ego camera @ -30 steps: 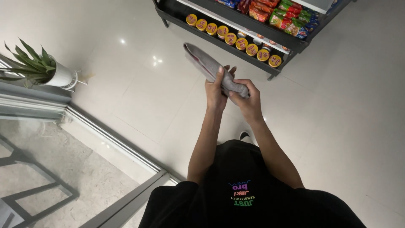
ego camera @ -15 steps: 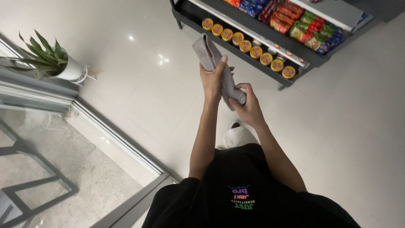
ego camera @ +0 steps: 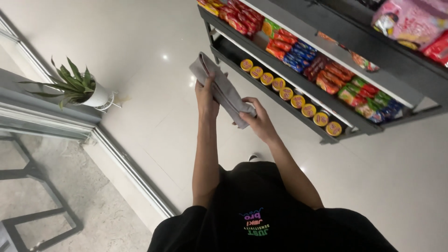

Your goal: Selecting canned goods and packs of instant noodles from grocery store shelves and stacking them on a small wooden crate.

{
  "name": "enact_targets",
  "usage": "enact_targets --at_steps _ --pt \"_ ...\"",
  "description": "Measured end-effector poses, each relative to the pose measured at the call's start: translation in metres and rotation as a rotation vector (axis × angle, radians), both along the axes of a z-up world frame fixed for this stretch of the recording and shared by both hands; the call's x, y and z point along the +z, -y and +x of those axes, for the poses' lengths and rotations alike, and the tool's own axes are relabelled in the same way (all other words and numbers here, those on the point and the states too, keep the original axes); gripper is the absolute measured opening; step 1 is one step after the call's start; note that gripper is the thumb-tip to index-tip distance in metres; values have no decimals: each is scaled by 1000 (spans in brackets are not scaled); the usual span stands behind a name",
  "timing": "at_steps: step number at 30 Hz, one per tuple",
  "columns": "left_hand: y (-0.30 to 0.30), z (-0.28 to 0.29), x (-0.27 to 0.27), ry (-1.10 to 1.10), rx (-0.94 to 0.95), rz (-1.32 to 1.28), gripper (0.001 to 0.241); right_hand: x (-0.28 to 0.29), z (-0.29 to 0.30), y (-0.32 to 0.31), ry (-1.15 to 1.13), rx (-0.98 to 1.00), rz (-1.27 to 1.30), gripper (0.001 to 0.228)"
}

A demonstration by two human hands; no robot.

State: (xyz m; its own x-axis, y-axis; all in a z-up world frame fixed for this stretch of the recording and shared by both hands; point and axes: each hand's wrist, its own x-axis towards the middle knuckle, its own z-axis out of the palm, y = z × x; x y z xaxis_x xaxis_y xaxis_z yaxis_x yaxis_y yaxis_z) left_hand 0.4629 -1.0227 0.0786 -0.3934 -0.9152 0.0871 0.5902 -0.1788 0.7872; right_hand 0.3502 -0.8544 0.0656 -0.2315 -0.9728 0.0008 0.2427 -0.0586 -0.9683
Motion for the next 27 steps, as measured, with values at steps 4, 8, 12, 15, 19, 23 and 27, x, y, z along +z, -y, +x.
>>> enact_targets --at_steps 4,8,12,15,19,23,27 --pt "24 7 -7 307 148 191 47 -11 -8 28 -122 27 59 43" --pt "68 -2 -25 183 116 145 42 -11 -26 65 51 -91 46 46" --pt "74 -25 -58 48 169 54 41 -38 -28 86 63 -391 90 43" --pt "75 -39 -69 431 300 -513 64 -29 -29 111 9 -559 69 37" --pt "79 -29 -44 568 175 -963 77 11 -10 130 -87 -695 62 32" --pt "92 -20 -29 699 -78 -1194 79 20 9 139 -209 -802 68 26" --pt "119 -10 -17 675 -213 -1129 78 36 48 155 -498 -883 50 30"
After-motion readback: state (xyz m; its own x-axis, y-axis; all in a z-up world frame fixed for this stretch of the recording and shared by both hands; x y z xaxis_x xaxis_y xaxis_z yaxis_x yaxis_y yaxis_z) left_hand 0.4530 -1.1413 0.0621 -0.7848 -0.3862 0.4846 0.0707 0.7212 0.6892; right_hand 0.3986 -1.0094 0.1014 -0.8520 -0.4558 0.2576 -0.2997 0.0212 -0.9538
